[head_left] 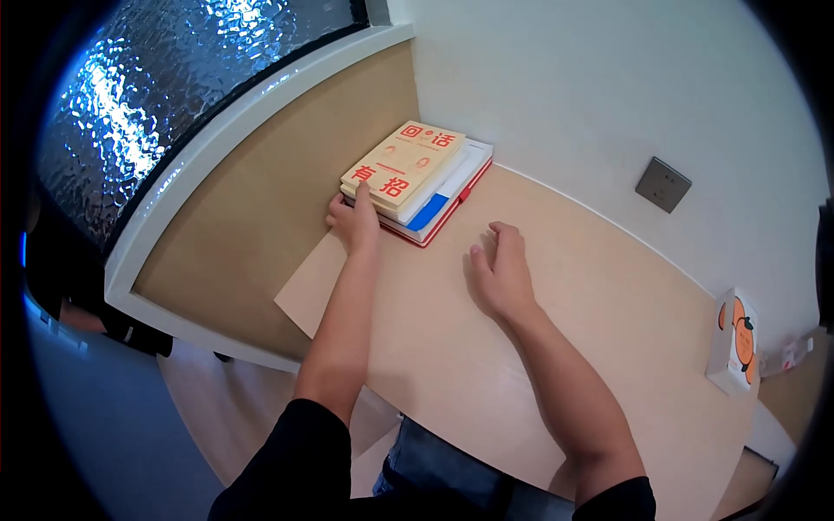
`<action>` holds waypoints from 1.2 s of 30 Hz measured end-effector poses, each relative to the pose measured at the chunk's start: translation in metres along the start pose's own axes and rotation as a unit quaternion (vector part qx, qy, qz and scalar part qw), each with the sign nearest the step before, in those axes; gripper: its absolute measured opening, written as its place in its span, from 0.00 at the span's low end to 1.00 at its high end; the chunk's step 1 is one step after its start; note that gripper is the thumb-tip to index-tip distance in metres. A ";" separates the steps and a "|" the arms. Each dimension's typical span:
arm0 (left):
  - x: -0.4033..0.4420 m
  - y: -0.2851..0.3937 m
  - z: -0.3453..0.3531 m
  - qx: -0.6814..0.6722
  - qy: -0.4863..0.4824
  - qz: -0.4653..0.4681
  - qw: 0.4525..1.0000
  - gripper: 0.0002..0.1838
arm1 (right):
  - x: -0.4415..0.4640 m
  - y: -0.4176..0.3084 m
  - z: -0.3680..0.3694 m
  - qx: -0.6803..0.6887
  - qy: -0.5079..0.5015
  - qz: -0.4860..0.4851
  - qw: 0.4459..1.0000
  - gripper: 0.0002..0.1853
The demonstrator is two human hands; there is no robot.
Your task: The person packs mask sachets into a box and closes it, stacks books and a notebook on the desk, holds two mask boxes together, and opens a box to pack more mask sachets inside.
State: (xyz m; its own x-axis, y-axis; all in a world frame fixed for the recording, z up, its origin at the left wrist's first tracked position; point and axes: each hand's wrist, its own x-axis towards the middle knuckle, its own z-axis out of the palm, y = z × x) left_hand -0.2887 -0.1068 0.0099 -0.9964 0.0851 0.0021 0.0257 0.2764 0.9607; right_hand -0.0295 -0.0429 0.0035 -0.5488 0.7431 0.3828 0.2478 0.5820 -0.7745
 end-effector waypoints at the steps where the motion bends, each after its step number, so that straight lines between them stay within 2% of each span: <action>1: 0.000 0.000 0.000 0.002 -0.002 0.003 1.000 0.47 | 0.000 0.000 0.000 -0.001 -0.001 -0.002 1.000 0.27; 7: 0.000 -0.007 0.002 -0.016 0.003 0.038 0.999 0.45 | 0.001 -0.004 0.001 -0.018 -0.002 -0.008 1.000 0.25; 10: 0.021 -0.019 0.003 -0.060 -0.034 0.006 0.998 0.39 | 0.000 -0.003 0.002 -0.025 -0.003 -0.014 1.000 0.24; 12: 0.029 -0.026 -0.007 -0.190 -0.122 -0.019 0.974 0.35 | 0.000 -0.003 0.000 -0.023 -0.004 -0.015 1.000 0.24; 14: 0.029 -0.029 -0.008 -0.274 -0.122 -0.052 0.952 0.34 | 0.001 -0.003 -0.001 -0.021 -0.003 -0.019 1.000 0.23; 16: 0.021 -0.023 -0.012 -0.310 -0.034 -0.093 0.945 0.36 | -0.001 -0.003 -0.001 -0.018 -0.002 -0.023 1.000 0.22; 22: 0.015 -0.017 -0.021 -0.261 -0.058 -0.081 0.960 0.40 | 0.000 0.000 0.000 -0.012 -0.005 -0.030 0.999 0.22; 25: 0.023 -0.024 -0.019 -0.227 -0.063 -0.046 0.971 0.40 | 0.002 -0.003 -0.001 -0.012 -0.013 -0.016 1.000 0.22; 31: 0.018 -0.017 -0.022 -0.173 -0.051 0.001 0.984 0.36 | 0.001 -0.004 -0.004 -0.022 -0.022 -0.033 0.999 0.20; 34: 0.033 -0.022 -0.017 -0.197 -0.046 -0.001 0.979 0.34 | 0.001 -0.006 -0.005 -0.026 -0.027 -0.022 0.999 0.21; 36: 0.026 -0.022 -0.021 -0.173 -0.068 0.014 0.983 0.33 | 0.003 -0.004 -0.004 -0.026 -0.032 -0.023 0.999 0.21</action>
State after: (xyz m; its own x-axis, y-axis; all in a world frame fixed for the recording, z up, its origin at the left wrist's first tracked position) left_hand -0.3167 -0.1305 -0.0054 -0.9750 0.2215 0.0157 0.0008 -0.0670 0.9978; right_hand -0.0295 -0.0417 0.0096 -0.6094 0.6941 0.3833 0.2611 0.6321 -0.7295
